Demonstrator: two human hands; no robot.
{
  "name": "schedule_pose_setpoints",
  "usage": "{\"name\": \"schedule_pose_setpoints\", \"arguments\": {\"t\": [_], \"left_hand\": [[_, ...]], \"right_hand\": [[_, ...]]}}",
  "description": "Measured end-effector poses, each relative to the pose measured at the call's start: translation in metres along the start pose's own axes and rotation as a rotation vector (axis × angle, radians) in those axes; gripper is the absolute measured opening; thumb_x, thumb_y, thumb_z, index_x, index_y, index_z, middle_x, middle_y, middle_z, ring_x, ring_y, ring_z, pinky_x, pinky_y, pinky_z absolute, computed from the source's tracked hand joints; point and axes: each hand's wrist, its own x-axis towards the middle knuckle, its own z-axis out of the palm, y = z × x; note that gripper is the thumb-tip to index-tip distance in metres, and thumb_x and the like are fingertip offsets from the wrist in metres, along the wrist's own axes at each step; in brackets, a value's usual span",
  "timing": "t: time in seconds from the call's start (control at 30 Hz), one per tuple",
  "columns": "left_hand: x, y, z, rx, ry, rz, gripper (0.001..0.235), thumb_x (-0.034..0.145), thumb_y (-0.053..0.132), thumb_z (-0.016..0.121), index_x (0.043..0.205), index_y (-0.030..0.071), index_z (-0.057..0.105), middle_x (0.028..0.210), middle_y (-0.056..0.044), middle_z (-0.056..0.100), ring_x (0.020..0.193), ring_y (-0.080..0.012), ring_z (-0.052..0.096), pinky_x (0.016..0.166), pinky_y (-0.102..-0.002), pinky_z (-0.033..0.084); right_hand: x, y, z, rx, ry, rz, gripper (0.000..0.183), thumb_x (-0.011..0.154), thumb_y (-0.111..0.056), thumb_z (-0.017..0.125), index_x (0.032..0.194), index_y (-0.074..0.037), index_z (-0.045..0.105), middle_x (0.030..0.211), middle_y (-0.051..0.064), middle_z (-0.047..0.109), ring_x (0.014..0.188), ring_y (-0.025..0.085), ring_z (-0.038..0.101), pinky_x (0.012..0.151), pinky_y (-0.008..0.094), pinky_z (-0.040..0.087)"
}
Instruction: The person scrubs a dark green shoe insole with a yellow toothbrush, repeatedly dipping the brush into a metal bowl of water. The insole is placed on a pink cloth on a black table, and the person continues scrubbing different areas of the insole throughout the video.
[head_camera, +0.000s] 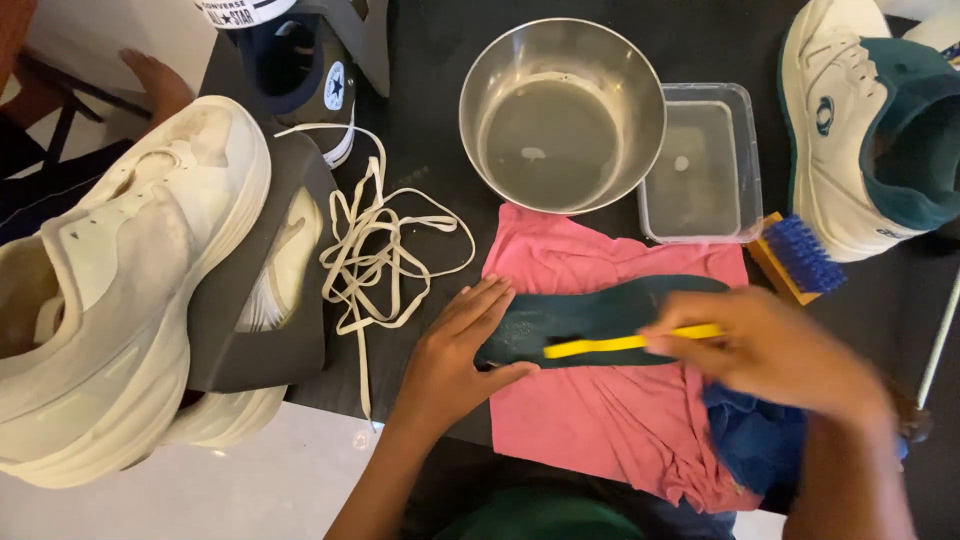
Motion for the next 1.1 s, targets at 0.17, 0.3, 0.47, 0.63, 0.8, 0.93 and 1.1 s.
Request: {"name": "schedule_pose_setpoints", "arguments": {"t": [0.17,0.3,0.47,0.63,0.8,0.93,1.1], "left_hand": [[0.001,0.001,-0.002,-0.009,0.002,0.003,0.080,0.077,0.028,0.094,0.143,0.000,0.057,0.149,-0.013,0.058,0.144,-0.0276,0.051,0.124,-0.047,0.038],[0.002,-0.001,-0.001,-0.010,-0.003,0.026,0.083,0.077,0.027,0.096,0.144,0.000,0.055,0.150,-0.012,0.057,0.145,-0.0281,0.051,0.125,-0.048,0.038],[0.002,0.000,-0.001,0.002,0.023,0.027,0.083,0.076,0.028,0.096,0.143,-0.001,0.056,0.149,-0.013,0.058,0.143,-0.0288,0.053,0.124,-0.049,0.039],[0.001,0.001,-0.002,0.013,-0.014,0.007,0.084,0.079,0.035,0.092,0.145,0.001,0.054,0.152,-0.011,0.056,0.145,-0.0264,0.050,0.125,-0.046,0.038],[0.002,0.002,-0.001,0.018,-0.001,-0.021,0.084,0.076,0.035,0.094,0.143,0.002,0.057,0.151,-0.009,0.057,0.144,-0.0241,0.051,0.125,-0.045,0.038],[0.002,0.001,0.000,0.031,0.016,0.013,0.086,0.073,0.034,0.096,0.142,0.001,0.057,0.149,-0.011,0.059,0.143,-0.0255,0.053,0.124,-0.045,0.040],[0.002,0.001,0.000,0.028,0.021,0.047,0.084,0.075,0.033,0.096,0.142,0.001,0.057,0.148,-0.011,0.060,0.142,-0.0263,0.055,0.123,-0.046,0.041]], "right_hand": [[0.006,-0.005,0.010,0.088,-0.034,0.116,0.012,0.088,-0.024,0.075,0.090,-0.022,0.087,0.068,-0.006,0.077,0.050,0.007,0.057,0.049,0.027,0.040],[0.009,-0.019,0.011,-0.046,-0.009,-0.063,0.010,0.093,-0.031,0.069,0.087,-0.027,0.077,0.052,-0.007,0.064,0.041,0.009,0.049,0.044,0.030,0.033],[-0.012,0.023,-0.014,-0.012,-0.043,0.406,0.014,0.087,-0.026,0.079,0.091,-0.024,0.092,0.075,-0.006,0.082,0.063,0.010,0.061,0.061,0.026,0.042],[0.016,-0.021,0.018,0.083,-0.029,0.000,0.006,0.091,-0.022,0.074,0.091,-0.022,0.080,0.066,-0.007,0.072,0.047,0.007,0.052,0.048,0.027,0.037],[-0.011,0.003,-0.015,0.026,-0.012,0.301,0.012,0.090,-0.024,0.076,0.087,-0.022,0.087,0.074,-0.008,0.080,0.060,0.008,0.061,0.059,0.026,0.044],[0.002,0.005,0.008,0.060,-0.001,0.088,0.014,0.091,-0.028,0.070,0.090,-0.025,0.083,0.070,-0.007,0.074,0.054,0.008,0.061,0.052,0.027,0.046],[-0.002,-0.013,0.001,-0.026,-0.010,0.085,0.010,0.092,-0.031,0.071,0.087,-0.026,0.079,0.062,-0.008,0.071,0.050,0.008,0.059,0.051,0.028,0.041]]}}
